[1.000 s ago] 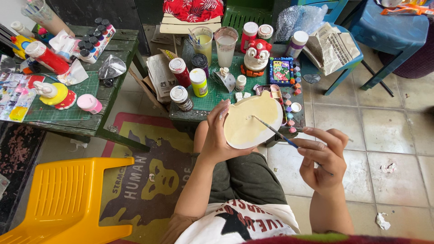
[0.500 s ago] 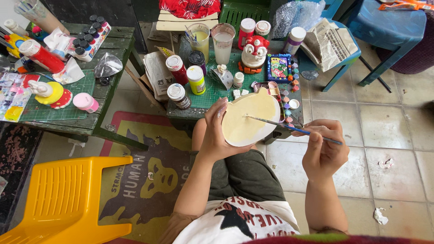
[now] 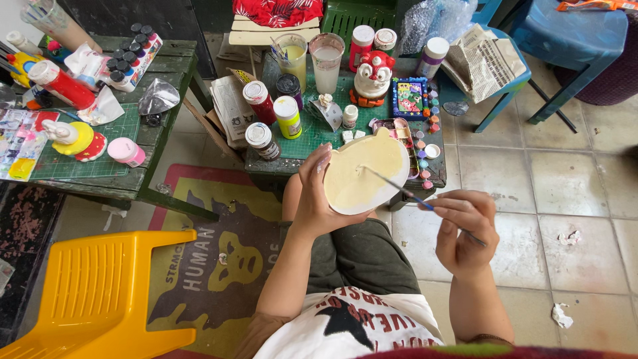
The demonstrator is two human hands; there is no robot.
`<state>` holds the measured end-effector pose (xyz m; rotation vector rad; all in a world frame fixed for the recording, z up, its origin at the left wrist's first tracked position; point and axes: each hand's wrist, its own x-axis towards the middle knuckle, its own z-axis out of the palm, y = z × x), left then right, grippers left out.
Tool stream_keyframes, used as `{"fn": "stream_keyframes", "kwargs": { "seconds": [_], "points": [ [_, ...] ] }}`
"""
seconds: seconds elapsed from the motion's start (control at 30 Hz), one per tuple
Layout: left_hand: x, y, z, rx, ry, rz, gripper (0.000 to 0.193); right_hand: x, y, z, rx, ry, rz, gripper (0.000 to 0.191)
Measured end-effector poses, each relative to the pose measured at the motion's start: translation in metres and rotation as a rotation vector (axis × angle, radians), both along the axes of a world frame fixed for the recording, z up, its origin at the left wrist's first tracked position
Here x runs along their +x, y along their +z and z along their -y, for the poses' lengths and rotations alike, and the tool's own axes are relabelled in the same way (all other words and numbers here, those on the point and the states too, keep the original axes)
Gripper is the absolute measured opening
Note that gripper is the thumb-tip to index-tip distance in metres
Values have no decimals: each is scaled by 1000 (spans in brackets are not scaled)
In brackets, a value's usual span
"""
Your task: The person sits on the floor holding a plaster figurine on their lap and paints its surface with a brush, repeatedly dipping the brush into a watercolor palette on a low table and applying paint to different areas of the figurine.
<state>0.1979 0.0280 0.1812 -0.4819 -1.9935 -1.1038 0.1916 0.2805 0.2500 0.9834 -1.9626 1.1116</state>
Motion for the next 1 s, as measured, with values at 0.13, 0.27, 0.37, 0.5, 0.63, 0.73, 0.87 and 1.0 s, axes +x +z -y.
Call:
{"fn": "stream_keyframes", "kwargs": {
  "seconds": [0.13,0.27,0.37,0.5,0.63,0.73,0.87,1.0],
  "points": [
    [0,0,0,2,2,1,123,3,2,-3,58,116,28,6],
    [1,0,0,-1,4,0,122,3,1,-2,13,12,8,7],
    [0,0,-1,-6,-6,-5,123,2,1,-1,17,77,33,5],
    [1,-1,0,1,-4,2,122,3,1,-1,30,46,14,5],
    [0,0,1,13,-3,-5,122,2,0,0,27,87,12,6],
    [-1,-1,-1,9,3,-9,123,-1,0,0,54,-7,-33,10],
    [-3,-2,-1,18,-13,3,124,-2,-2,-2,61,88,-11,11],
    [-7,-6,-2,30,-6,-14,123,-4,-5,-6,71,94,6,11]
  ]
}}
